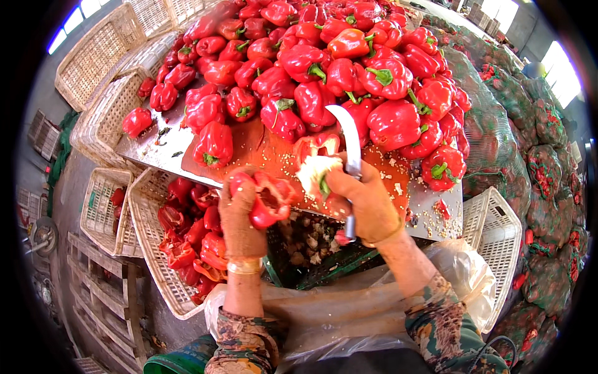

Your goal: The person uses a knife to cut the stems and remove the seeds from red bell peppers. They work at a table piled with peppers, placing the cleaned peppers into a white basket below.

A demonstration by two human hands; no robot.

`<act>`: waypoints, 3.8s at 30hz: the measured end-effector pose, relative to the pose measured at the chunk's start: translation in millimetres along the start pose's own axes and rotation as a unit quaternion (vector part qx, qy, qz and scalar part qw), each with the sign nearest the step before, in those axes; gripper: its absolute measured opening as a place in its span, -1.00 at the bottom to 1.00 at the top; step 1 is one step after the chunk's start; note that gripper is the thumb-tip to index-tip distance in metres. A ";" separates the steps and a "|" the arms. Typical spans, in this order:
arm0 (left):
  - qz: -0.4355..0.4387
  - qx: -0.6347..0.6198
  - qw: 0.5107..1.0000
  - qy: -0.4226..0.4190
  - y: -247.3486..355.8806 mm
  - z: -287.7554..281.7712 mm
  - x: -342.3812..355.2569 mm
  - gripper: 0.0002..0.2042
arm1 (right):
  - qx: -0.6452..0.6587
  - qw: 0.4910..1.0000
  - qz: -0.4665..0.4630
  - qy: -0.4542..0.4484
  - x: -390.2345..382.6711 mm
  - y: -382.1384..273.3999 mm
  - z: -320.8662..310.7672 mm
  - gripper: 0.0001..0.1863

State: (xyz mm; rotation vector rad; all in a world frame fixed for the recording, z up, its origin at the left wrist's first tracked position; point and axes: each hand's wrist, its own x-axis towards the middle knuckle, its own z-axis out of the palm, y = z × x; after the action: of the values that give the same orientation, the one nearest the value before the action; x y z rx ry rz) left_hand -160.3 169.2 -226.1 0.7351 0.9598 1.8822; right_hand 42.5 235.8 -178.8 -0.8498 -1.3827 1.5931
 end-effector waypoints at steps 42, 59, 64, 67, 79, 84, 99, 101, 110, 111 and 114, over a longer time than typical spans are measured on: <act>0.113 0.573 0.807 0.084 1.3 -9.7 19.7 -0.75 | -0.605 0.779 -0.151 0.069 157.2 43.3 34.1 -0.46; 0.019 0.182 0.983 -0.008 18.1 26.1 3.1 -0.42 | -0.153 0.986 -0.026 -0.064 27.1 39.5 5.7 -0.39; 0.020 0.177 0.984 -0.020 15.9 32.5 0.9 -0.44 | -0.149 0.988 -0.024 -0.036 24.8 34.2 -13.8 -0.64; 0.013 0.224 0.974 -0.008 17.3 25.4 -1.1 -0.46 | -0.340 0.936 0.053 -0.080 15.3 3.8 -21.3 -0.72; 0.009 0.246 0.964 -0.105 14.5 29.7 -8.7 -0.43 | -0.261 0.957 -0.045 -0.116 20.8 3.7 -8.0 -0.37; -0.047 0.169 0.978 -0.109 7.7 25.1 -8.6 -0.49 | -0.223 0.967 -0.003 -0.123 15.9 11.6 -7.4 -0.41; -0.043 0.132 0.990 -0.001 5.0 47.5 -17.6 -0.68 | 0.084 0.996 0.027 -0.027 7.5 19.1 9.3 -0.75; 0.019 0.246 0.969 0.026 -0.4 49.2 -19.0 -0.68 | 0.046 0.999 0.008 -0.002 12.4 32.3 9.3 -0.68; 0.029 0.263 0.963 0.046 6.9 53.6 -14.3 -0.67 | -0.064 0.995 -0.028 0.077 12.4 34.6 14.0 -0.63; 0.017 0.254 0.966 0.050 8.2 52.6 -12.8 -0.65 | -0.084 0.994 -0.040 0.058 11.8 27.9 14.4 -0.62; 0.028 0.288 0.956 0.042 4.5 47.3 -8.0 -0.54 | -0.099 0.993 -0.045 0.035 13.8 26.6 11.1 -0.62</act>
State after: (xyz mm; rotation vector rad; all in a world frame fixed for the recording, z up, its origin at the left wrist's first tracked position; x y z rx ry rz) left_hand -121.7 176.1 -198.2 1.0306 1.5897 1.6948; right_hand 22.6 242.7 -202.8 -0.9364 -1.5246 1.3608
